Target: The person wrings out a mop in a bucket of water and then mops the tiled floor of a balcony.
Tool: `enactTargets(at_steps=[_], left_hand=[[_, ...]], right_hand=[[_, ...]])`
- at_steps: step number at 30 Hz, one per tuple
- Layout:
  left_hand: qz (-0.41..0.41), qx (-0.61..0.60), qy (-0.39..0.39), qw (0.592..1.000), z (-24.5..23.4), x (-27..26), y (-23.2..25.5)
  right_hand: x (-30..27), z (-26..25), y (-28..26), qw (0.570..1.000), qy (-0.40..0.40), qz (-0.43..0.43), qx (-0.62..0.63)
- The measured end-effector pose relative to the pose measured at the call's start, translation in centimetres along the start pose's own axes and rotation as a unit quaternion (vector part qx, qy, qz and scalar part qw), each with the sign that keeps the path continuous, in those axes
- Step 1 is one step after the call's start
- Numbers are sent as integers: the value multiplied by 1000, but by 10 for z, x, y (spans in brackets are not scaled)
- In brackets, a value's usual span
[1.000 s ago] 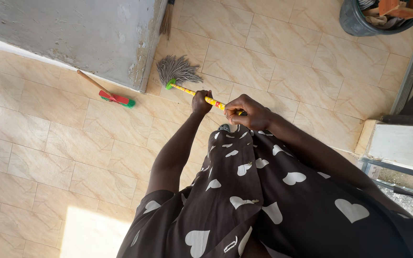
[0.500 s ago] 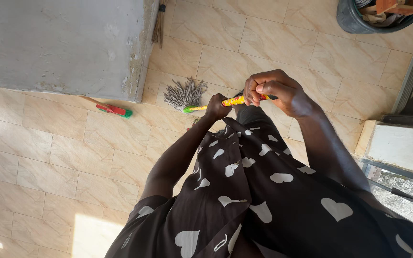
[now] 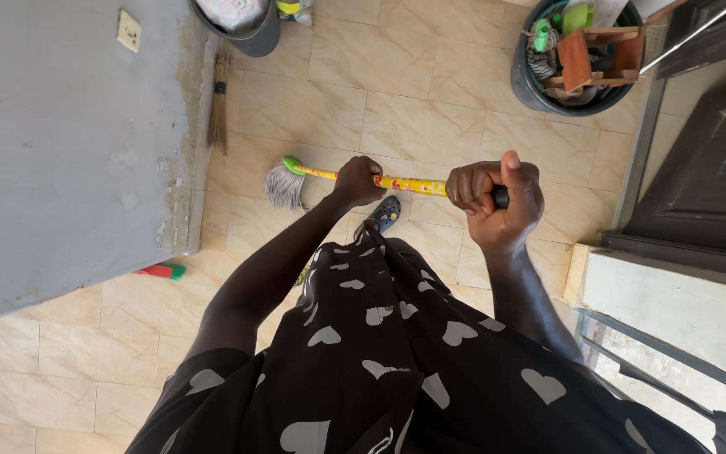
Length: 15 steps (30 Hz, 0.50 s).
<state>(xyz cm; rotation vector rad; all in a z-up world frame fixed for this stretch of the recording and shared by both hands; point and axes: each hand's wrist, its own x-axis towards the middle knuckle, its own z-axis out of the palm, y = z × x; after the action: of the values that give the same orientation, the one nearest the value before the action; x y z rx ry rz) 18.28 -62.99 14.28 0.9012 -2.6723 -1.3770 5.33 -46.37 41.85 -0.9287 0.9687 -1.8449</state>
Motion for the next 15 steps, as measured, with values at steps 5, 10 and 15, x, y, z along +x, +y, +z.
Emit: enactTargets(at_steps=[5,10,15], left_hand=[[-31,-45,75,996,43,76,43],[91,-173,48,980,81,139,50],[201,-219,-22,955,128,215,10]], right_hand=[[9,-13,19,953,250,-121,-123],[29,-27,43,920,316,-162,-163],[68,-40,55,918,270,-124,-263]])
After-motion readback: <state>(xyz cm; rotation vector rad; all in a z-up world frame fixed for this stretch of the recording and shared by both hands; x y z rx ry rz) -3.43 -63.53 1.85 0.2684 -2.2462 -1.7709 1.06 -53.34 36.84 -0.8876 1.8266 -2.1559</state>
